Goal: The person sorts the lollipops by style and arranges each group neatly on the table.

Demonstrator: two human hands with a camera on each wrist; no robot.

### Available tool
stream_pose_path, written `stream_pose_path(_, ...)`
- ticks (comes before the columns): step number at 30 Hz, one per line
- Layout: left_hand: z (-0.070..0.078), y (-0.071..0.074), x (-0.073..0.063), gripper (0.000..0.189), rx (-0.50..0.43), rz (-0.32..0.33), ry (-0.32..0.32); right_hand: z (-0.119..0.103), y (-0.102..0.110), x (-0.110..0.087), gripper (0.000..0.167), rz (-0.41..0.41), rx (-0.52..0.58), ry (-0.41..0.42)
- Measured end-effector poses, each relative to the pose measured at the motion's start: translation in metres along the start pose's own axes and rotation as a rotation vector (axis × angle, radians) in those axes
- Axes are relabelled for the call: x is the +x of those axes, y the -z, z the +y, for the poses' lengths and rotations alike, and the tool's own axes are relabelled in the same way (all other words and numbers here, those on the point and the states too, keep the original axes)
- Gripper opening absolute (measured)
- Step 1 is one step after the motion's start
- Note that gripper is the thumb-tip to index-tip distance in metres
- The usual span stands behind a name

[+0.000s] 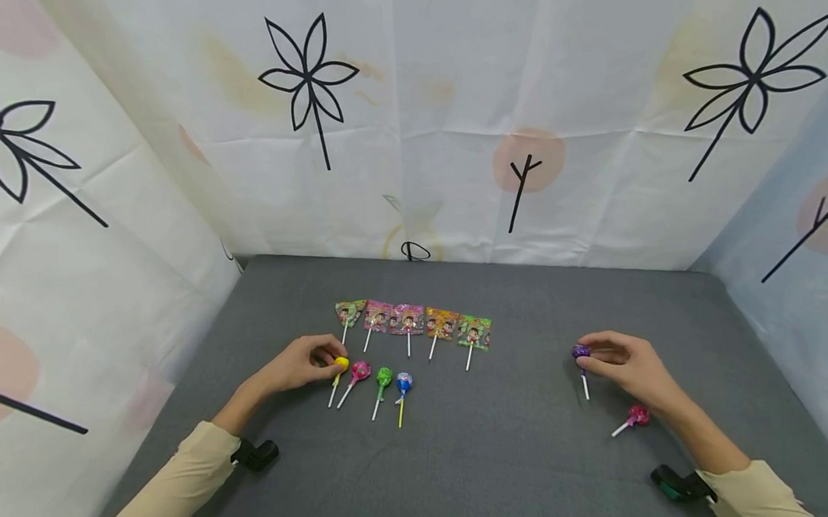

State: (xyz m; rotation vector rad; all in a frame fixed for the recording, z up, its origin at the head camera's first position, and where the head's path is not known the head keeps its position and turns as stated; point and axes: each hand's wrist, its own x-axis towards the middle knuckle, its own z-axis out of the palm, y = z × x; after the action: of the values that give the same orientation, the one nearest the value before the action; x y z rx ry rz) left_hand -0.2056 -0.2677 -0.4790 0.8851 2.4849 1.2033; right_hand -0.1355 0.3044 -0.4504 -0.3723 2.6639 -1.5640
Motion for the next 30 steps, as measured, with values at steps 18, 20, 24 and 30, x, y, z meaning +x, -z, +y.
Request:
stream_pose_path(18, -0.004, -0.001, 0.0, 0.013, 0.014, -0.014, 0.024, -0.018, -0.044, 0.014, 0.035, -0.058, 0.184, -0.049)
stream_pose_path(20, -0.005, -0.001, 0.001, 0.013, 0.013, -0.014, 0.023, -0.019, -0.049, 0.017, 0.032, -0.077, 0.222, -0.031)
stream_pose_path(24, -0.006, -0.001, 0.001, 0.013, 0.007, -0.015, 0.024, -0.021, -0.06, 0.02, 0.031, -0.119, 0.279, -0.005)
stream_pose_path(30, -0.005, -0.001, 0.001, 0.013, 0.011, -0.015, 0.024, -0.026, -0.074, 0.024, 0.03, -0.149, 0.316, -0.027)
